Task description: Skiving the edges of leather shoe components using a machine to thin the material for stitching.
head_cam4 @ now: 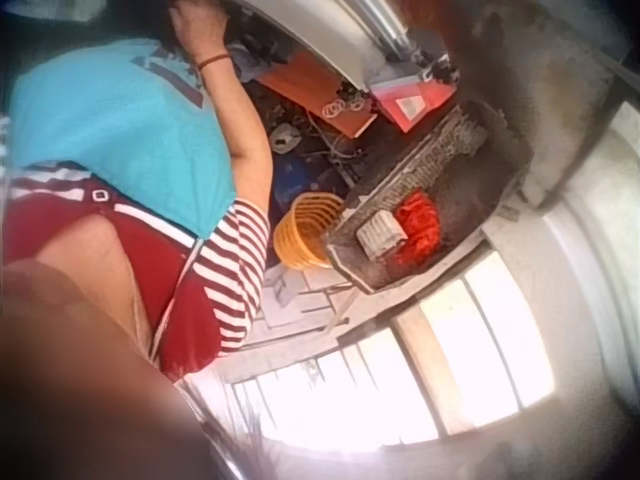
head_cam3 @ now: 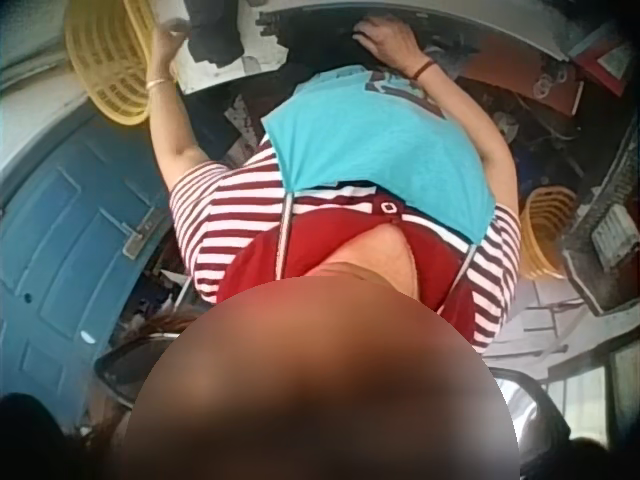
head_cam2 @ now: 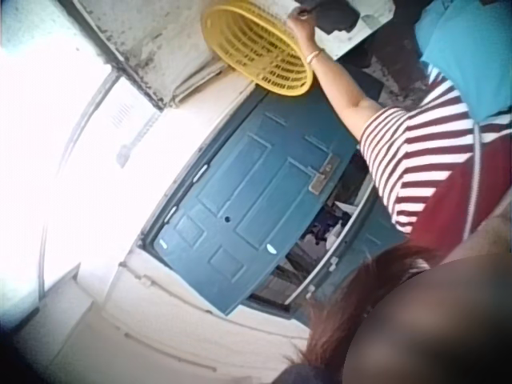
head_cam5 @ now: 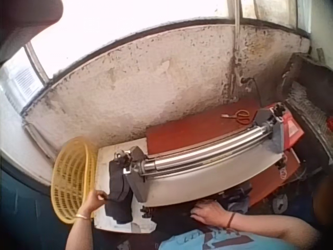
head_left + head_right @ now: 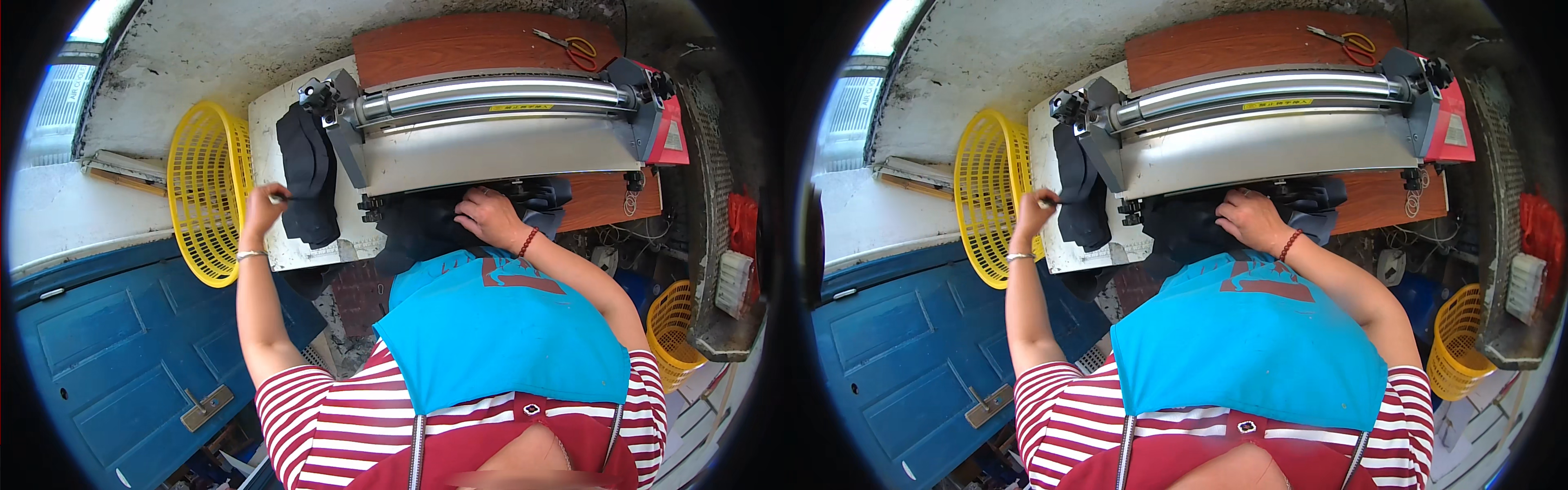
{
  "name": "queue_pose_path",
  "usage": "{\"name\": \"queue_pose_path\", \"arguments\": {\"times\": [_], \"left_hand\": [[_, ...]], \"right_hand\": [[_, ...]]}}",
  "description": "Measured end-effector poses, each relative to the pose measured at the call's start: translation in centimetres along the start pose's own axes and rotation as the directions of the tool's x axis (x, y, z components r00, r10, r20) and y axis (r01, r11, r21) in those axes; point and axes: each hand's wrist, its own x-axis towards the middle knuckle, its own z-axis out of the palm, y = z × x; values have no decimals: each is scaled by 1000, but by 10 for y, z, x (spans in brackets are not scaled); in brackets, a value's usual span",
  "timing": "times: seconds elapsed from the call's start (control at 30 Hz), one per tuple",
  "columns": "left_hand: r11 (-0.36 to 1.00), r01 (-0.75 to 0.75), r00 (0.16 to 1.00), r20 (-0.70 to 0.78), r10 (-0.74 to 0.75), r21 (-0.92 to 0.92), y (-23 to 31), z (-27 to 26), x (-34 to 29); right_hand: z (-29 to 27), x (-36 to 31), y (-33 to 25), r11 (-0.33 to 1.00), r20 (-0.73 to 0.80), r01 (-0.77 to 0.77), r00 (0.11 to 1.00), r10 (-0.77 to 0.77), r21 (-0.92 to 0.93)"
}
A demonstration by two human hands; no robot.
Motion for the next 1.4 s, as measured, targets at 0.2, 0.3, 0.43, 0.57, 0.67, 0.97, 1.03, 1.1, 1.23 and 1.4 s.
{"name": "queue_pose_path", "arguments": {"times": [0.2, 0.3, 0.43, 0.57, 0.67, 0.97, 1.03, 1.1, 1.23, 1.4], "left_hand": [[988, 156, 983, 97, -154, -13, -33, 59, -45], [972, 220, 956, 179, -231, 82, 4, 37, -46], [933, 231, 867, 494, -69, -275, 103, -10, -38], [587, -189, 874, 137, 466, -787, 211, 5, -16], [748, -504, 861, -181, 475, -433, 278, 34, 37], [932, -336, 894, 359, 269, 137, 328, 118, 212], [967, -252, 902, 371, 219, 41, 330, 107, 229], [951, -185, 953, 190, 235, -249, 313, 110, 239], [958, -165, 980, 73, 186, -233, 352, 47, 224], [928, -235, 972, -83, 220, -290, 367, -18, 194]], "right_hand": [[-20, 5, -13, 986, -33, 147, 989, -145, 78], [-38, 6, -24, 972, -77, 132, 990, -119, 195], [-76, 9, -36, 729, -16, -285, 926, 376, 623], [-96, 12, -23, 463, 19, -305, 850, 526, 832], [-103, 13, -6, 541, 13, -456, 773, 634, 707], [-121, 46, 26, 811, -215, -506, 792, 572, 295], [-127, 35, 17, 884, -332, -465, 842, 425, -47], [-116, 32, -4, 909, -442, -306, 883, 160, -283], [-66, 7, -23, 997, -52, 78, 996, -77, 17], [0, 6, -11, 968, 48, -3, 999, 15, -250]]}}
